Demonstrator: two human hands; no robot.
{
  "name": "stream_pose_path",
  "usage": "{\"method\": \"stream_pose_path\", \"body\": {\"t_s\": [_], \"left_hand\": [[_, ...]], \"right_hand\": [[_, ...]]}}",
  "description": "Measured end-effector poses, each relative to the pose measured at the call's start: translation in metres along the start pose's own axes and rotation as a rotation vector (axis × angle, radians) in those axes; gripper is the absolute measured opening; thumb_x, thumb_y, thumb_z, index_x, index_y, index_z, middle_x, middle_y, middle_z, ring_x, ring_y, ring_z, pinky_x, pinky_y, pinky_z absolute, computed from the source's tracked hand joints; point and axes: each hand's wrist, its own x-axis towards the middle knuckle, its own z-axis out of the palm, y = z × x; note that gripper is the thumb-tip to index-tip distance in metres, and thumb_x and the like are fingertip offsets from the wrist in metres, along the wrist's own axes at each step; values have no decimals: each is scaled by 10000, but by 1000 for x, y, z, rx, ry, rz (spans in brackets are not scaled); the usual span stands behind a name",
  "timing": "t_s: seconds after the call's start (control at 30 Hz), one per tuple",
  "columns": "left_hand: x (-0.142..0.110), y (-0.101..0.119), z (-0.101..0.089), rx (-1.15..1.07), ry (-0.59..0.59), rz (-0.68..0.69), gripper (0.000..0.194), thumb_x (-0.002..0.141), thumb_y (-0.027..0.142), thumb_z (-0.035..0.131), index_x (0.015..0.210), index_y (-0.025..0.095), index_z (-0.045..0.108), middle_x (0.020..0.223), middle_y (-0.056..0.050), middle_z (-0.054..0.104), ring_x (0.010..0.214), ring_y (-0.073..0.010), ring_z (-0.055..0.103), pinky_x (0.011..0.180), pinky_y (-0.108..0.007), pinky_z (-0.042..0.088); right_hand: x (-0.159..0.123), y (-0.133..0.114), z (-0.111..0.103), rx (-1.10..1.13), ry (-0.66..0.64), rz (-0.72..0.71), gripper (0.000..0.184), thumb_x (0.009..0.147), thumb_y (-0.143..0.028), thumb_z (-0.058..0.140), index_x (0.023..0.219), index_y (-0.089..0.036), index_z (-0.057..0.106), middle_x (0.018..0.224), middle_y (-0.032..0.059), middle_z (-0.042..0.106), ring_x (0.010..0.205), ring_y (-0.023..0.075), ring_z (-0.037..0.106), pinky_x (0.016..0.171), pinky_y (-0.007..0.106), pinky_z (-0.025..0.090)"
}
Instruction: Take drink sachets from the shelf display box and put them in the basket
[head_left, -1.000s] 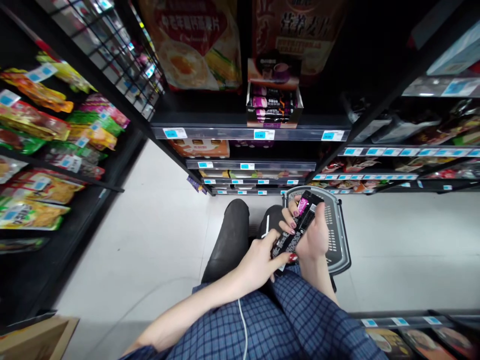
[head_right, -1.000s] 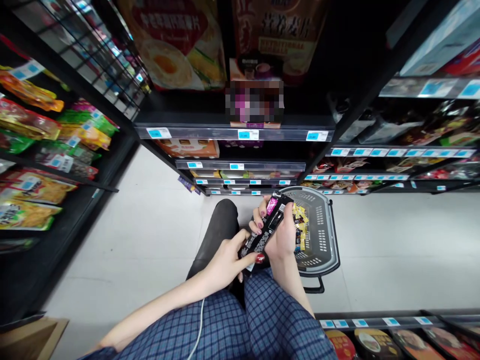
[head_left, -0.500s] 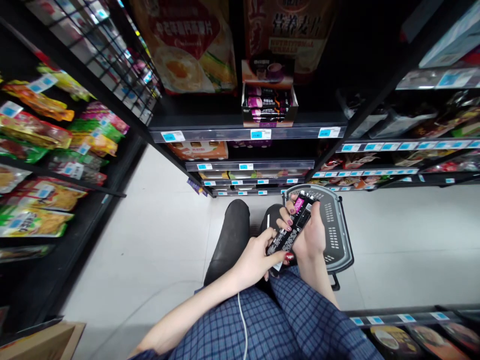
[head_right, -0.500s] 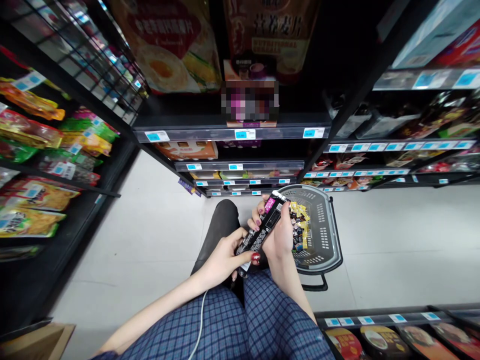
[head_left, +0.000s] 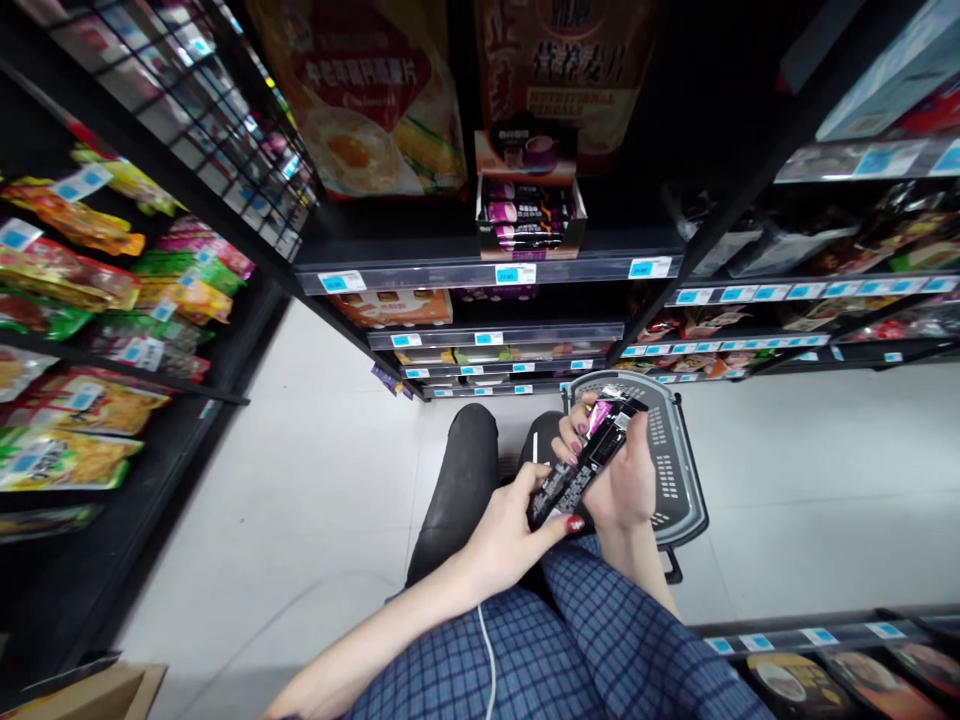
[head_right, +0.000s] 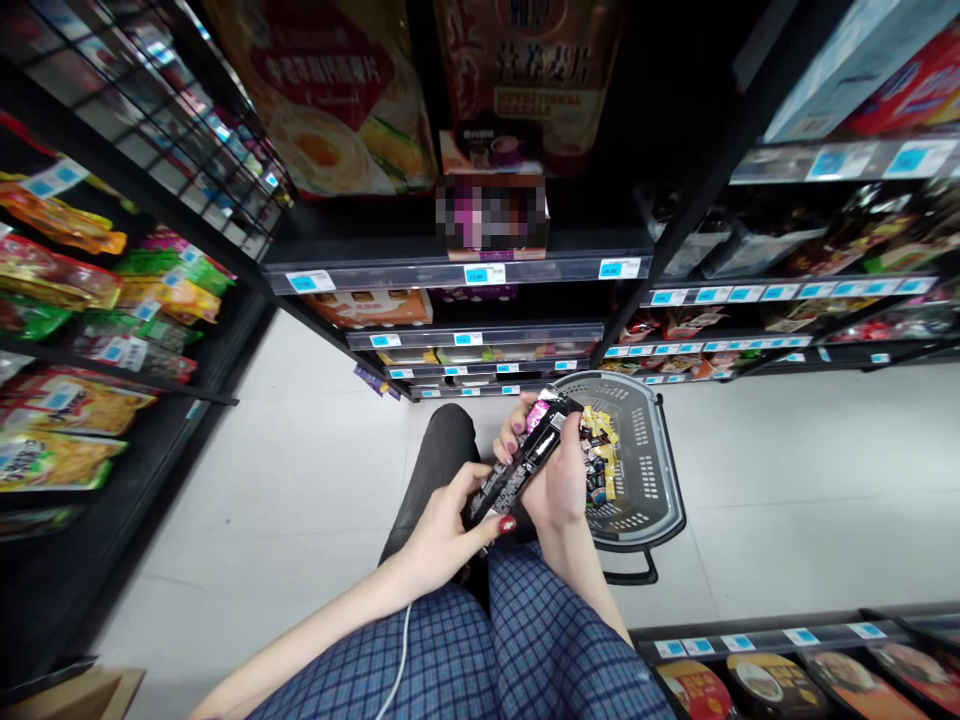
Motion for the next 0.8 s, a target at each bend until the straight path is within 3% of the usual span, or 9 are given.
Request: {"method": "stream_pose_path", "body": {"t_s": [0.1,0.17,0.27,0.33,0.4,0.5,0.67,0.8], "left_hand": [[-3,-2,-5,69,123,115,556,708,368,691,1198,186,500,1172,-93,571,1090,-230,532,966,-355,417],[-4,-5,-11,2,105,116,435,792,355,597,1186,177,545,1127,-101,591,1035,-218,561,933,-359,446],[-2,-10,-18,-402,-66,-11,335,845,385,508,994,117,640,931,-109,647,772,-179,614,689,-317,536],[0,-14,-21,-699,-197,-107,351,820,406,539,907,82,645,881,-128,664,665,-172,624,569,-304,543],[0,-16,-24,-842,-283,-153,362,793,415,584,896,72,636,886,-143,677,615,-179,639,521,-312,546],[-1,-14,-25,-829,-307,-153,332,770,396,635,908,94,622,903,-123,690,602,-178,658,535,-307,547],[-3,-4,-24,-547,-181,-108,239,751,296,678,887,102,648,693,-21,666,609,-114,615,614,-228,501],[-1,-6,-24,-479,-207,-125,277,800,342,620,915,91,645,716,-48,681,635,-134,638,640,-255,517]], "right_hand": [[0,0,-4,-40,66,-3,364,810,-569,489,921,-254,634,797,7,515,679,137,502,643,294,490],[0,0,-8,-43,65,-5,280,756,-471,607,943,-265,642,857,4,564,753,141,545,727,310,498],[2,-1,-16,-123,0,-48,312,663,-301,733,961,-276,647,893,-9,615,807,143,576,773,314,493],[3,0,-22,-265,-12,-90,316,655,-243,754,954,-261,653,895,-5,647,822,147,589,788,309,487],[4,2,-27,-402,10,-126,271,677,-230,750,933,-238,662,892,5,671,830,148,601,798,302,480],[2,4,-30,-539,62,-189,227,713,-261,728,929,-223,670,886,14,690,825,155,611,784,300,479],[0,3,-31,-609,121,-260,253,718,-238,721,966,-226,670,886,12,693,815,152,616,756,285,484],[2,5,-37,-643,153,-279,244,710,-262,721,943,-216,668,875,20,696,804,156,624,748,285,498]]}}
